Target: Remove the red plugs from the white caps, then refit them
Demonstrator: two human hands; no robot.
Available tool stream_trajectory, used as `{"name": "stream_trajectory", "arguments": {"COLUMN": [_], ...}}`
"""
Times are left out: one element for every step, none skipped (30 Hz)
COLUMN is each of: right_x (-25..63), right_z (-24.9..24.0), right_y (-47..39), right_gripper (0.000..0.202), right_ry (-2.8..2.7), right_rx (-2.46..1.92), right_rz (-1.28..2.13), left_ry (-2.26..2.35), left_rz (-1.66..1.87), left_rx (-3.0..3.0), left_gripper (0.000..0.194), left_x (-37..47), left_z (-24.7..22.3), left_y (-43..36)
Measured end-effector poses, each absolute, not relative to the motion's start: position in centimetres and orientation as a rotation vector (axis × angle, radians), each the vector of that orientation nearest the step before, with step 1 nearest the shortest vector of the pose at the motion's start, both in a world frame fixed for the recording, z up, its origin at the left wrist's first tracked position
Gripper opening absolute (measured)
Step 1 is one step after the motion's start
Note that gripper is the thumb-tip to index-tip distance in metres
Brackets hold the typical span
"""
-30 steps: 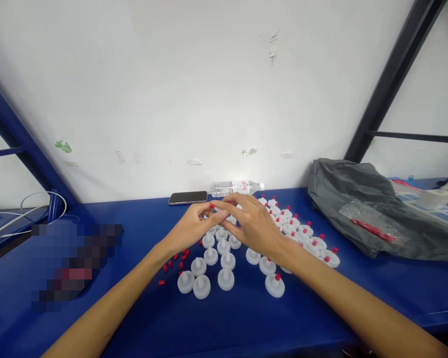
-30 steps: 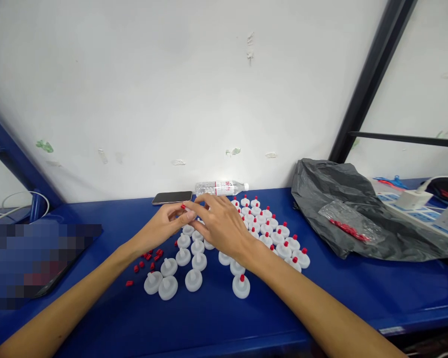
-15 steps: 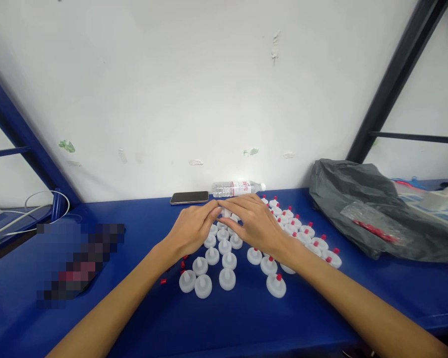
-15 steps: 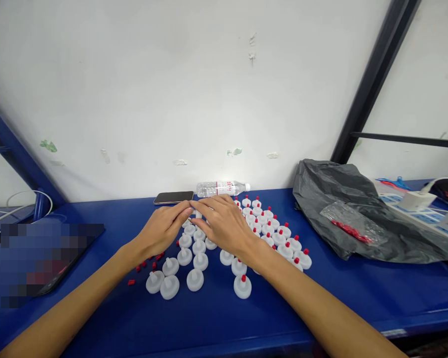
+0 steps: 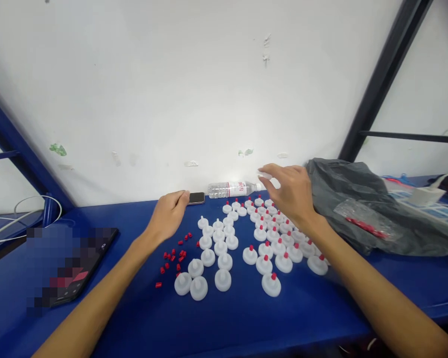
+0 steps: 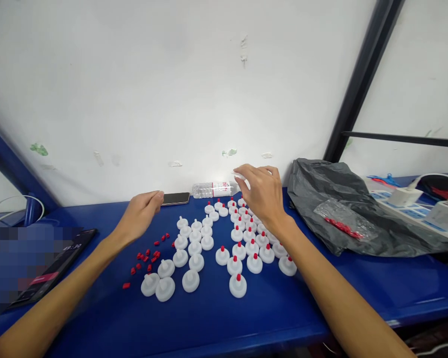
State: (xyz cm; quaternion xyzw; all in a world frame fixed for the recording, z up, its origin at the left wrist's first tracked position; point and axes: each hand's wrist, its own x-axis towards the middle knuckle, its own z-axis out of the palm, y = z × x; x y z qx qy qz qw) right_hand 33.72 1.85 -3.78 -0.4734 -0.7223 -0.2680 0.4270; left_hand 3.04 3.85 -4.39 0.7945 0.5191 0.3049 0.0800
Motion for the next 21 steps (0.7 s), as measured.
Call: {"name": "stream_trajectory", "arguments": {"right_x": [33.9, 33.8, 33.4, 32.9, 32.2, 31.6, 31.1, 30.8, 30.5, 30.4, 30.3, 30.3, 30.3, 30.3, 30.2, 30.1, 29.9, 29.8, 29.6, 29.4, 29.1], "right_z": [-3.9, -4.1, -4.3, -4.6, -4.9, -5.2, -5.4, -5.6, -5.7, -5.8, -5.9, -6.0, -6.0, -6.1, -6.1, -6.1, -6.2, -6.3, -6.4, -6.6, -6.7], "right_y": [2.0, 2.0, 2.0, 2.0, 1.9, 1.7, 1.6, 1.6, 1.5, 1.5, 1.5, 1.4, 1.4, 1.4, 1.4, 1.3, 1.3, 1.3, 1.3, 1.2, 1.2], "right_gripper": [0.021, 0.019, 0.017, 0.015, 0.013, 0.011, 0.009, 0.009, 0.01, 0.011, 0.012, 0.013, 0.014, 0.014, 0.014, 0.014, 0.014, 0.013, 0.013, 0.012, 0.012], "right_ry": [-1.81, -1.83, -1.86, -1.892, -1.924, -1.953, -1.981, -2.004, -2.021, -2.032, -2.038, -2.041, -2.043, -2.047, -2.052, -2.062, -2.074, -2.089, -2.108, -2.13, -2.152], "right_rx": [-1.19, -1.189, -1.183, -1.174, -1.162, -1.148, -1.134, -1.122, -1.112, -1.106, -1.104, -1.103, -1.102, -1.099, -1.092, -1.081, -1.067, -1.049, -1.029, -1.005, -0.98], "right_rz": [-0.64, -0.607, -0.571, -0.534, -0.5, -0.469, -0.445, -0.428, -0.417, -0.41, -0.406, -0.402, -0.398, -0.393, -0.387, -0.382, -0.377, -0.371, -0.366, -0.361, -0.357], "left_ry": [1.598, 1.634, 1.657, 1.668, 1.665, 1.651, 1.629, 1.602, 1.572, 1.543, 1.518, 1.498, 1.482, 1.469, 1.46, 1.453, 1.445, 1.436, 1.422, 1.402, 1.373], "left_rz": [0.86, 0.792, 0.711, 0.623, 0.532, 0.444, 0.365, 0.298, 0.242, 0.2, 0.171, 0.156, 0.153, 0.162, 0.184, 0.219, 0.267, 0.327, 0.395, 0.468, 0.54], "left_rx": [2.408, 2.442, 2.476, 2.508, 2.538, 2.563, 2.583, 2.598, 2.609, 2.615, 2.617, 2.616, 2.613, 2.609, 2.605, 2.603, 2.601, 2.599, 2.596, 2.59, 2.58], "left_gripper": [0.031, 0.029, 0.027, 0.026, 0.025, 0.025, 0.025, 0.025, 0.025, 0.025, 0.025, 0.025, 0.025, 0.026, 0.026, 0.027, 0.027, 0.027, 0.026, 0.026, 0.025], "left_x": [2.5, 2.1, 1.8, 1.6, 1.6, 1.6, 1.7, 1.7, 1.8, 1.8, 1.9, 1.9, 1.9, 1.9, 1.9, 2.0, 2.0, 2.2, 2.3, 2.5, 2.8], "left_z": [-4.2, -4.0, -4.0, -4.1, -4.2, -4.4, -4.6, -4.9, -5.0, -5.1, -5.2, -5.2, -5.1, -5.0, -4.8, -4.6, -4.5, -4.3, -4.1, -3.9, -3.8], "left_y": [4.2, 4.5, 4.6, 4.7, 4.8, 4.7, 4.7, 4.6, 4.5, 4.4, 4.4, 4.3, 4.3, 4.2, 4.2, 4.2, 4.1, 4.0, 3.9, 3.7, 3.4]}}
